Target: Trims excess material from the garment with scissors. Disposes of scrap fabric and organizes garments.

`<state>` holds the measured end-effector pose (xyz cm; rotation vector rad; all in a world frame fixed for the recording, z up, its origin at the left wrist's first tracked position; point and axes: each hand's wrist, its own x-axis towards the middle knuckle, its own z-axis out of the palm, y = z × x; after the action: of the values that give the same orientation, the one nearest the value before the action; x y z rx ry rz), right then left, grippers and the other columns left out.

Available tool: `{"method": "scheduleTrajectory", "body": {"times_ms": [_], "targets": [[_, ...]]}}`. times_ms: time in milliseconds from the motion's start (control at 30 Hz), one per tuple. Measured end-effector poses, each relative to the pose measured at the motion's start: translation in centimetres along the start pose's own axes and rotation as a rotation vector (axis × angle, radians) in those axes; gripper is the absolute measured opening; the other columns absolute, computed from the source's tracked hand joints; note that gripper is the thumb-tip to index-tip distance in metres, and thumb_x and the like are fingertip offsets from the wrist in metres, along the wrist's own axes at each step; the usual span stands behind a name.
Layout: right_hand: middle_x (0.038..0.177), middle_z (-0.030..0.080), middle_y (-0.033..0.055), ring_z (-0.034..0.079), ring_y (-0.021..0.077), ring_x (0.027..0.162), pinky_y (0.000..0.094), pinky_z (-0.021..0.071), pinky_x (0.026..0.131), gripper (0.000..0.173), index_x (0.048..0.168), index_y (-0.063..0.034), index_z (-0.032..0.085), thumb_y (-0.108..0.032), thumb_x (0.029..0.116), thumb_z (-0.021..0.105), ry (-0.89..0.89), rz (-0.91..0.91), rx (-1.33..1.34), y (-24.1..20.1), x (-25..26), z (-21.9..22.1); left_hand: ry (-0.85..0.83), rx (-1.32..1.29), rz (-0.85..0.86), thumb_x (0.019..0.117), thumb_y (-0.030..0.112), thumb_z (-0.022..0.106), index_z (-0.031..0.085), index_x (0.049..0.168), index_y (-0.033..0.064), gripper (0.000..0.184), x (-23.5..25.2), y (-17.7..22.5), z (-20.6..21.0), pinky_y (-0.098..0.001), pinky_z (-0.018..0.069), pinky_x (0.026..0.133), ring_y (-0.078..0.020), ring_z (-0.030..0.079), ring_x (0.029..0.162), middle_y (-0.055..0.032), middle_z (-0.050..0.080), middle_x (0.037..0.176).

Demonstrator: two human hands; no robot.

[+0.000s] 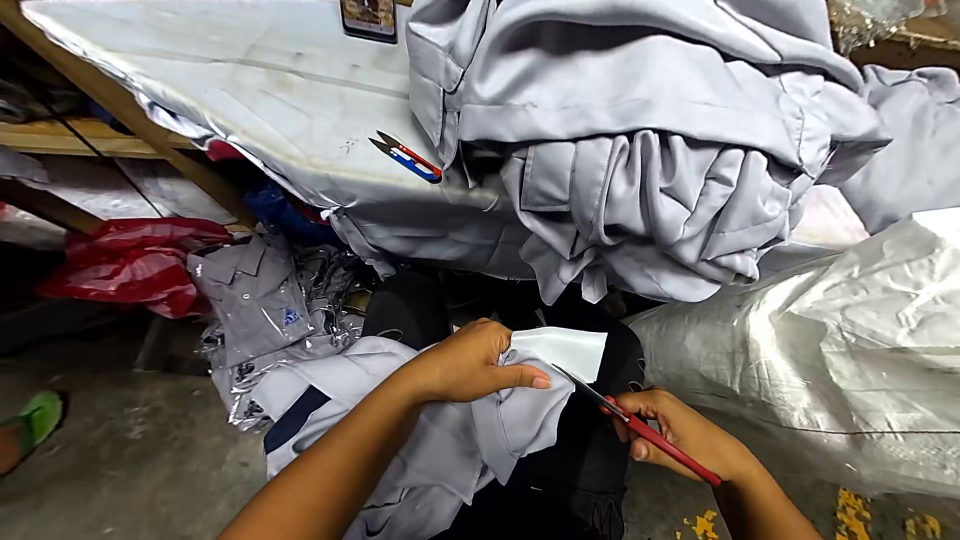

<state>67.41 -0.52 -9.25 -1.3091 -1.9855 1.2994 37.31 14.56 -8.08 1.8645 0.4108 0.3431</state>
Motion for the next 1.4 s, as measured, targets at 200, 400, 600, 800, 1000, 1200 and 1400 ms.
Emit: {"method": "scheduleTrajectory", "body": {"times_ms": [200,400,600,800,1000,1200,1400], "targets": [[0.054,0.044,-0.0098,0.039,-0.0071,0.048,0.0134,0.0296,0.045,0.062,0.071,-0.0112,0.058,-0.069,0.0929,0.059,0.055,-0.025,0.039,0.3,0.4,1.0,-0.01,-0.03,-0.014,0.0953,0.032,0.07,0.069,0.08,0.0102,0.026,0.0,-0.1,-0.3,-0.0131,0.0437,0.061,0.0111,0.053,0.065,0.014,0.061,0.069],[0.058,0.047,-0.0088,0.041,-0.0069,0.051,0.0131,0.0309,0.047,0.068,0.076,-0.0095,0.061,-0.075,0.0911,0.054,0.045,-0.034,0.057,0.4,0.9,1.6,-0.065,-0.082,0.014,0.0954,0.028,0.07,0.068,0.078,0.0105,0.025,0.2,-0.3,-0.3,-0.0114,0.0433,0.058,0.0116,0.053,0.063,0.0144,0.062,0.068],[0.054,0.047,-0.0095,0.041,-0.0075,0.048,0.0126,0.0312,0.045,0.061,0.07,-0.0109,0.059,-0.068,0.0915,0.061,0.103,-0.031,0.103,0.5,1.3,2.4,-0.06,-0.119,0.018,0.0951,0.026,0.071,0.07,0.081,0.0107,0.021,0.1,-0.3,-0.4,-0.01,0.0452,0.06,0.0125,0.056,0.065,0.0155,0.064,0.07],[0.059,0.048,-0.0095,0.042,-0.008,0.052,0.0114,0.0321,0.047,0.066,0.078,-0.0092,0.062,-0.073,0.091,0.056,0.064,-0.048,0.136,0.4,1.5,2.9,-0.121,-0.13,0.017,0.0943,0.027,0.071,0.068,0.078,0.0105,0.023,0.3,-0.4,-0.3,-0.011,0.0437,0.058,0.0114,0.055,0.063,0.0142,0.062,0.068],[0.055,0.047,-0.0098,0.04,-0.0085,0.049,0.0114,0.0308,0.046,0.059,0.073,-0.0097,0.06,-0.066,0.0921,0.063,0.146,-0.064,0.135,0.7,2.0,3.6,-0.096,-0.151,0.066,0.0953,0.028,0.07,0.069,0.08,0.0108,0.023,0.1,-0.4,-0.2,-0.0094,0.0445,0.058,0.0131,0.055,0.065,0.0158,0.063,0.07],[0.057,0.05,-0.0127,0.042,-0.0094,0.049,0.0108,0.0336,0.045,0.056,0.074,-0.0129,0.062,-0.067,0.0905,0.064,0.227,-0.033,0.171,1.4,2.0,3.6,0.266,-0.119,0.004,0.1079,0.029,0.045,0.067,0.082,0.0122,0.038,-1.9,-1.1,0.5,-0.0112,0.0417,0.062,0.0107,0.05,0.066,0.0151,0.055,0.07],[0.059,0.051,-0.0111,0.044,-0.009,0.051,0.0108,0.0343,0.047,0.063,0.075,-0.0106,0.062,-0.072,0.0901,0.06,0.157,-0.039,0.168,1.5,2.4,3.5,0.272,-0.098,-0.073,0.0985,0.031,0.067,0.066,0.076,0.0113,0.03,-2.4,-0.9,2.0,-0.0128,0.0384,0.057,0.0087,0.048,0.06,0.0135,0.055,0.066]]}}
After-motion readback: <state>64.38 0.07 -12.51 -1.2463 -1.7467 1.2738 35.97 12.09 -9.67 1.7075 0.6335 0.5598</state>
